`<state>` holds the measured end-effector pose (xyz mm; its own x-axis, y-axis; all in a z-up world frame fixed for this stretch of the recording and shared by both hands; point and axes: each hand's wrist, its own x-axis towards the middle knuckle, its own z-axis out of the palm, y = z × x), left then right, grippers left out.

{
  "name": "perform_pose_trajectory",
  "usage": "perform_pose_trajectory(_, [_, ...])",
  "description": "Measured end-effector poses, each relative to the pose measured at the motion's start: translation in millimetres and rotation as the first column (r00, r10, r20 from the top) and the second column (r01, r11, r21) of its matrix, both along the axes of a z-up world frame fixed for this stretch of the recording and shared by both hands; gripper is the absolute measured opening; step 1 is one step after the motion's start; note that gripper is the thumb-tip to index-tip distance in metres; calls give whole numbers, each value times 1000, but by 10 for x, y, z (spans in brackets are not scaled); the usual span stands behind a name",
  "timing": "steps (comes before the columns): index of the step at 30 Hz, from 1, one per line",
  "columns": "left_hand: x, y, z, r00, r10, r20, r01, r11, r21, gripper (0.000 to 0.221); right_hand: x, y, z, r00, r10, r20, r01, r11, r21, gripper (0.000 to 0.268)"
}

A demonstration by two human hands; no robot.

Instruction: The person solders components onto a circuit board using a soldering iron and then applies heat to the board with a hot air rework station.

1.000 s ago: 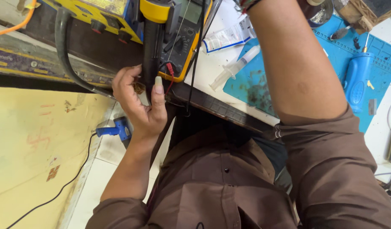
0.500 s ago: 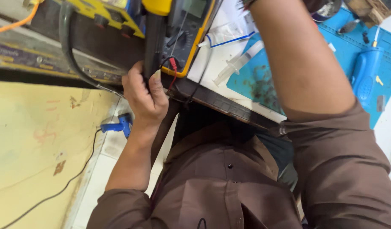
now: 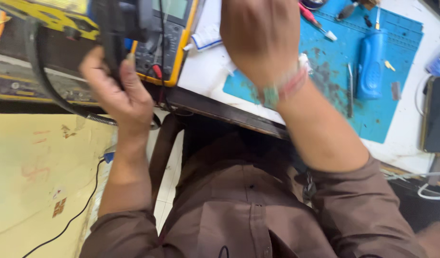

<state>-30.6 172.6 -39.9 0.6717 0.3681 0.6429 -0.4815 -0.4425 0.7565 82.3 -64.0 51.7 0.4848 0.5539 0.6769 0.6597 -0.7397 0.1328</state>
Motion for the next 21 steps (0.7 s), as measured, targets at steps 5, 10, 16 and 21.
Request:
perform_pose_trajectory(5, [-298, -145, 439, 995, 98, -22, -89, 964, 251, 38, -1014, -319, 308, 849, 528, -3, -527, 848, 55, 45])
perform_pose_trajectory(10, [-694, -410, 935, 987, 65, -147, 60, 700, 712, 43, -1175, -269, 142, 921, 382, -77, -376, 922, 91, 45])
perform_pose_trajectory(16, [-964, -701, 1159, 976, 168, 140, -205, 478, 854, 23, -1194, -350, 37, 946, 292, -141, -257, 940, 222, 53])
perform_pose_trajectory(21, [-1175, -985, 618, 949, -313, -36, 276, 770, 575, 24, -1156, -448, 96, 957, 231, -174, -173, 939, 295, 49])
